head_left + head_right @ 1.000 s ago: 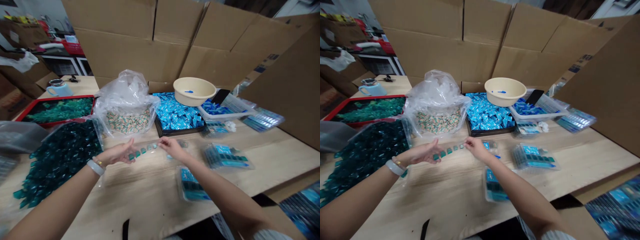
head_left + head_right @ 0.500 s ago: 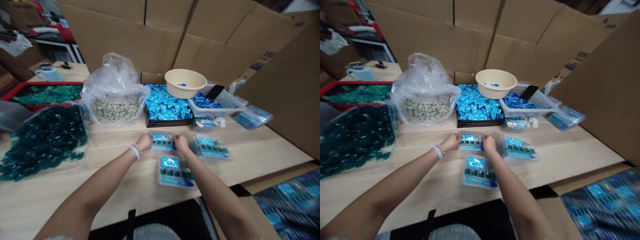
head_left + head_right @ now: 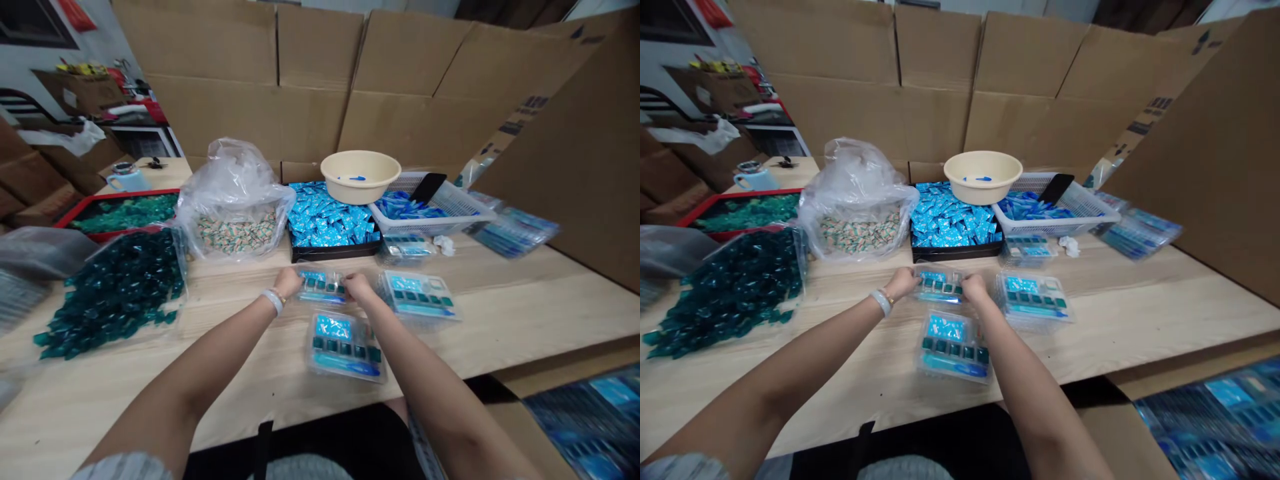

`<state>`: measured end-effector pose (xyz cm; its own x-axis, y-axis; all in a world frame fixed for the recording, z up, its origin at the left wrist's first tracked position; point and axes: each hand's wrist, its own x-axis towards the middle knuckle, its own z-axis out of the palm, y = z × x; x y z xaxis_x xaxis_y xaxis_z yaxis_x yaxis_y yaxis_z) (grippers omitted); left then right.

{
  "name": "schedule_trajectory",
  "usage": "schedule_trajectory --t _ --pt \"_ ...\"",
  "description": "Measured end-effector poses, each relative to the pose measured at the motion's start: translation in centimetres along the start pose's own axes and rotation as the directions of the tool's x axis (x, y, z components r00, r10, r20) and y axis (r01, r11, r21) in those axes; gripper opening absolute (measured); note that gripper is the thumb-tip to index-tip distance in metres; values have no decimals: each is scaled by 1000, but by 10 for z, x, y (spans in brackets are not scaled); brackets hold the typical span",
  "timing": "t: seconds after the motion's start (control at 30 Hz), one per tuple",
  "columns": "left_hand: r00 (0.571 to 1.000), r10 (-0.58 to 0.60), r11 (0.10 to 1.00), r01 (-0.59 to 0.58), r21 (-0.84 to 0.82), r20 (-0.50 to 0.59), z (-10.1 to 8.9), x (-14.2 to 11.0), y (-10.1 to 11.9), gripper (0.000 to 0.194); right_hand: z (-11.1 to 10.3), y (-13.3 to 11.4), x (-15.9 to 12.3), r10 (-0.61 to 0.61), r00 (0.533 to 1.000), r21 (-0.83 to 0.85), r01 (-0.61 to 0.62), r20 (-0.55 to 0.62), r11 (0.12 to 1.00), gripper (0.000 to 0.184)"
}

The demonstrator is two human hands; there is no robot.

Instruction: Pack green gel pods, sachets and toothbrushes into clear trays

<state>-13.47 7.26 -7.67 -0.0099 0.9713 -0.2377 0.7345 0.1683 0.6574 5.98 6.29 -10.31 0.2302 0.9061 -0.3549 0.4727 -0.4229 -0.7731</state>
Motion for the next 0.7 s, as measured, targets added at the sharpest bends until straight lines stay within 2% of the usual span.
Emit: schedule_trajectory --t 0.07,0.23,0.43,0.57,0.7 --pt "1000 -18 1000 19 -3 25 -1 1 1 17 2 -2 0 24 1000 -44 -24 -5 999 19" --pt "999 -27 995 31 -98 40 -1 4 -2 26 5 -8 -4 46 999 -116 -48 -18 992 14" --pt "993 -56 965 80 -251 99 -3 -3 -20 7 7 -13 -6 28 998 -144 -35 -54 989 11" --pt "993 -26 880 77 -469 113 -6 -4 -16 13 5 -12 -4 11 997 -80 -17 -72 997 8" --pt "979 -8 716 146 -683 201 -7 0 -7 17 5 -12 -5 3 998 40 0 -70 999 12"
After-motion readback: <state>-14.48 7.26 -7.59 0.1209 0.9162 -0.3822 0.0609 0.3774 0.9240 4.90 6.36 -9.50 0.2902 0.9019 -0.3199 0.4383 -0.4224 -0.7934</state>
